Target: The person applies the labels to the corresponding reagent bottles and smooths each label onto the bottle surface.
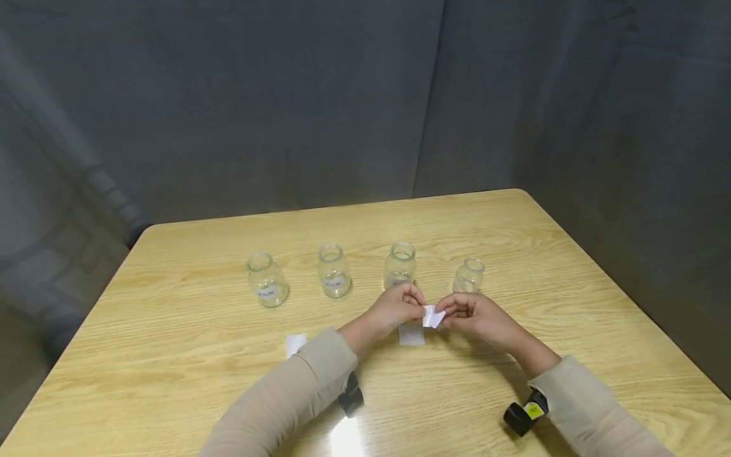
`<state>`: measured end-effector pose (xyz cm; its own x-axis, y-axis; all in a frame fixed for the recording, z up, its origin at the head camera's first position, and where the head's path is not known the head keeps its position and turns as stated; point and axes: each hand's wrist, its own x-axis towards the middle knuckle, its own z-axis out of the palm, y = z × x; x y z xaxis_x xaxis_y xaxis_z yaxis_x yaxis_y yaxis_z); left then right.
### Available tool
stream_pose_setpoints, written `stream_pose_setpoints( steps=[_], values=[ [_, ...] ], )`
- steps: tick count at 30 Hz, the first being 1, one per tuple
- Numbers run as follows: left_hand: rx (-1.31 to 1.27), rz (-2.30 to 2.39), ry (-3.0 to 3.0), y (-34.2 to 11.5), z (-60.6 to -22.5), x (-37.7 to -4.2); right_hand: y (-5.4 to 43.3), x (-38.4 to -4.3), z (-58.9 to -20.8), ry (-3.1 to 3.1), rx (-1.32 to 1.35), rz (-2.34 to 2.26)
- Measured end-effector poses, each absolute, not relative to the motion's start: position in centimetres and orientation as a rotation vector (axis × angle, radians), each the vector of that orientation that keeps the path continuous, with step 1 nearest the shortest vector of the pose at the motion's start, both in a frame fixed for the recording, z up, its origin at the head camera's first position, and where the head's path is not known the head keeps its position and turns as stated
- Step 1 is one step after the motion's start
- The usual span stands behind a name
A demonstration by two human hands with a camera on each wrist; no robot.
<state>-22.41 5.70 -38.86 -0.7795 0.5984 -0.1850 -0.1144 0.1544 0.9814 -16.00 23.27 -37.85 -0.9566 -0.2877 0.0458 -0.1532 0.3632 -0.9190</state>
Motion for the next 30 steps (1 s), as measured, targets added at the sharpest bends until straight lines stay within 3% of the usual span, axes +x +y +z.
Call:
stream_pose_setpoints(
  steps=[8, 30],
  values=[
    [0.533, 1.602, 1.935, 6.0, -39.1, -22.3, 24.3, -15.7, -37.8, 2.655, -0.274, -1.684],
    [0.596, 1.565, 1.887, 7.1, -38.7, -21.6, 25.4, -15.3, -37.3, 2.551, -0.216, -1.848]
  ],
)
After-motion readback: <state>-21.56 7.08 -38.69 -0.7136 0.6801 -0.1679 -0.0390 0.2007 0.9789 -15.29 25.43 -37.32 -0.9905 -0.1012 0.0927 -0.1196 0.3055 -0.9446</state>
